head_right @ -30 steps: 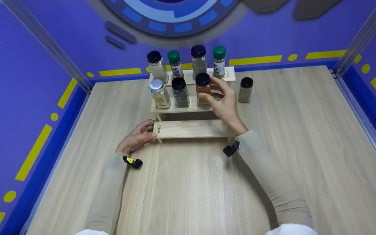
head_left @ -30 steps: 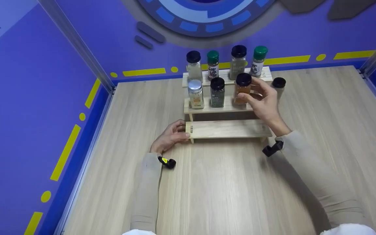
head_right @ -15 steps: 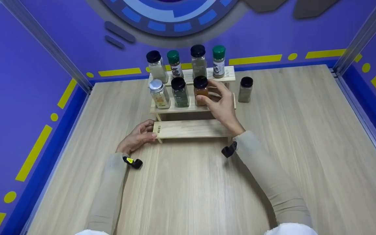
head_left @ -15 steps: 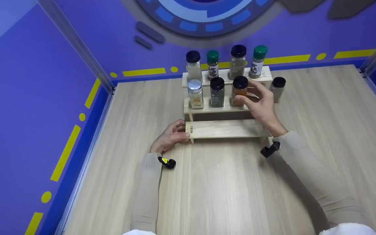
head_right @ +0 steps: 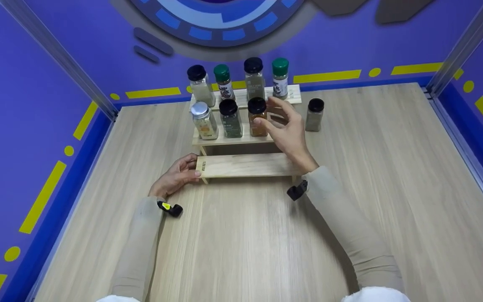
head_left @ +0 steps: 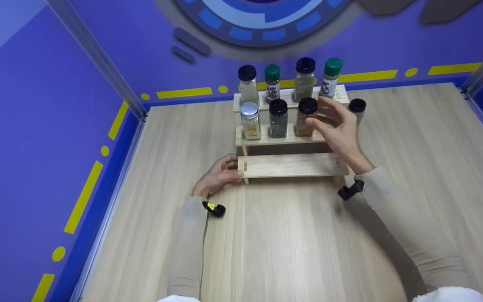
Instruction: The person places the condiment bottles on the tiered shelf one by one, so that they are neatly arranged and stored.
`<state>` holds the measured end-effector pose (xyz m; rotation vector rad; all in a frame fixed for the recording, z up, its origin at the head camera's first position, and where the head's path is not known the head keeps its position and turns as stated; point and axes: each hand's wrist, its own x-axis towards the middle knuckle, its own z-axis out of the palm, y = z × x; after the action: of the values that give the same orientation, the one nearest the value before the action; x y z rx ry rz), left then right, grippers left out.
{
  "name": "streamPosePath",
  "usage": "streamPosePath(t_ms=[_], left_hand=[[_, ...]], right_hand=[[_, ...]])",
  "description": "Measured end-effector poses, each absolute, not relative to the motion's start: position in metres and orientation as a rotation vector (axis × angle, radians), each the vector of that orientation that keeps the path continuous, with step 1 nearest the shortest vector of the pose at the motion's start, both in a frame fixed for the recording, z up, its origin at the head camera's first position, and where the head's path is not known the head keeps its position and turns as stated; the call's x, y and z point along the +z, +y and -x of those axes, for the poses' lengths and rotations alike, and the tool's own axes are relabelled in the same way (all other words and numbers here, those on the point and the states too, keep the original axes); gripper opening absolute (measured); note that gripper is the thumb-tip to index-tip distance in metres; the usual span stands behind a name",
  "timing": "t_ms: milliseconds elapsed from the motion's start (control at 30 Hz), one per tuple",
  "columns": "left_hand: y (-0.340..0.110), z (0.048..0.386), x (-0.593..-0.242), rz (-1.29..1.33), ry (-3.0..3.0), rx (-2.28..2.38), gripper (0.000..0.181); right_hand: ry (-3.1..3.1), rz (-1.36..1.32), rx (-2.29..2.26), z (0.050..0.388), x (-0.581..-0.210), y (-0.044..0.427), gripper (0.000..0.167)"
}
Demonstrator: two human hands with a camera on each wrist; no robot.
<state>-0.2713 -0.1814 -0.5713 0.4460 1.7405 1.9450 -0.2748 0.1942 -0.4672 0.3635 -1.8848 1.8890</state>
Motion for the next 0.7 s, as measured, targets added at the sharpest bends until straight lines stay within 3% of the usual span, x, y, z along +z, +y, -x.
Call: streamPosePath(t_ms=[367, 700], left_hand=[[-0.182, 0.271, -0.571, -0.420, 1.744, 1.951, 0.047], [-0.180, 0.271, -0.569, -0.414, 1.757, 1.937, 0.047]], right_hand=[[-1.757, -0.500, 1.820, 0.277, -0.448, 0.221, 0.049], [-1.868, -0.314, 1.676, 0.280, -0.441, 0.254, 0.045]])
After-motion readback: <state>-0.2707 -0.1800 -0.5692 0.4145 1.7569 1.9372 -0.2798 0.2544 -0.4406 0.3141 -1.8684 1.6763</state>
